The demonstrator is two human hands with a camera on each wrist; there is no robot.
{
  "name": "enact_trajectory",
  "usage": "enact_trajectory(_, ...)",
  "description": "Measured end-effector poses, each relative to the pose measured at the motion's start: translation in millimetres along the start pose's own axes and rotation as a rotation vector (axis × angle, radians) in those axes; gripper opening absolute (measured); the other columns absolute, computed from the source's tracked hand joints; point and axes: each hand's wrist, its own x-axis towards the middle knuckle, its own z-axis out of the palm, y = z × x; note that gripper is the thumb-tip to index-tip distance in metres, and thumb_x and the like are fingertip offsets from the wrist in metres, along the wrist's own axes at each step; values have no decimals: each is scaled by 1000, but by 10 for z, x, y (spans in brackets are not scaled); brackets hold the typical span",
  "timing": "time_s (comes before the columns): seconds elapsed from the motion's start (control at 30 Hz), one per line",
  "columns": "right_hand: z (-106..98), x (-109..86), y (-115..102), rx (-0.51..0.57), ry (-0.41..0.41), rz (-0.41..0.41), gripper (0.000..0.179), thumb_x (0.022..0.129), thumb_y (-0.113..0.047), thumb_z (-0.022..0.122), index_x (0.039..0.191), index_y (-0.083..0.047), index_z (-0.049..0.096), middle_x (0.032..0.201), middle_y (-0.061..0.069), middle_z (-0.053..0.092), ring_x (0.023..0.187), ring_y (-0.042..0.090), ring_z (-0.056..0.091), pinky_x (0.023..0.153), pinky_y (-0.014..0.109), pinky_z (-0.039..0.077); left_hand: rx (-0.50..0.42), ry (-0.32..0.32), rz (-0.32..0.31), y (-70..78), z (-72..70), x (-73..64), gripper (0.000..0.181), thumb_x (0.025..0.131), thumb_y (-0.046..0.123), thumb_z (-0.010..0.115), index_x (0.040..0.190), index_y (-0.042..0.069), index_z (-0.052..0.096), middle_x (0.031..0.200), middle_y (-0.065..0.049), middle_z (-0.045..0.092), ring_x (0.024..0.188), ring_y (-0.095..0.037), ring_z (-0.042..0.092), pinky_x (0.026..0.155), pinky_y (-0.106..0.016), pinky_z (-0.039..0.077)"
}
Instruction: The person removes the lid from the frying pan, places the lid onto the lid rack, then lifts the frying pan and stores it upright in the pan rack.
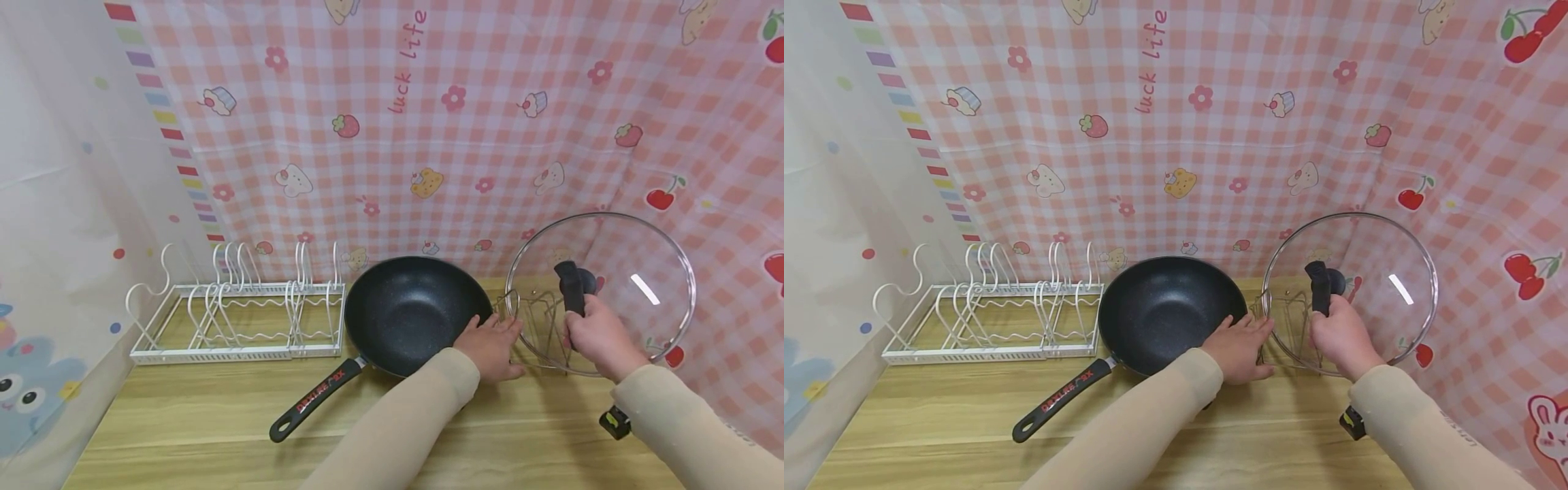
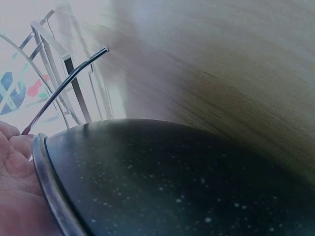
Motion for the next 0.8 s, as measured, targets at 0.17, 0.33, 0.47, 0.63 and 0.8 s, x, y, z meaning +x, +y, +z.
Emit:
enact_trajectory(0.17,22,-6,-8,-41,25,-23,18,101,-12,40,103,2,52,62,3,63,63,22,50,55,35,41,2,-1,6,-6,-10,-8,90,97,73,56,169,35,20,174,17,22,163,-12,21,133,-41,20)
enact_trajectory(0.33,36,-13,-13,-54,15,-33,20,103,-13,41,106,3,51,64,3,61,60,21,50,55,35,41,1,7,12,-3,-6,-20,89,97,72,56,169,34,22,174,17,24,163,-14,23,132,-42,21)
enact_trajectory(0.47,48,-15,-16,-38,-4,-28,29,105,-14,40,118,10,49,69,5,61,60,20,53,54,35,43,5,9,12,-1,8,-7,88,97,73,56,169,34,22,174,17,23,163,-14,24,132,-42,22)
enact_trajectory(0.63,71,-16,-43,-81,-18,-19,35,105,-15,39,125,13,47,75,8,61,63,21,56,57,36,47,10,11,6,-4,11,12,88,97,73,56,169,35,22,174,18,23,163,-13,23,132,-42,21)
enact_trajectory(0.8,92,-7,-44,-115,-27,-12,36,106,-16,38,125,13,47,78,10,61,65,22,59,60,36,47,5,4,0,-3,-3,-1,89,97,72,57,169,35,21,174,18,22,163,-11,21,132,-41,20)
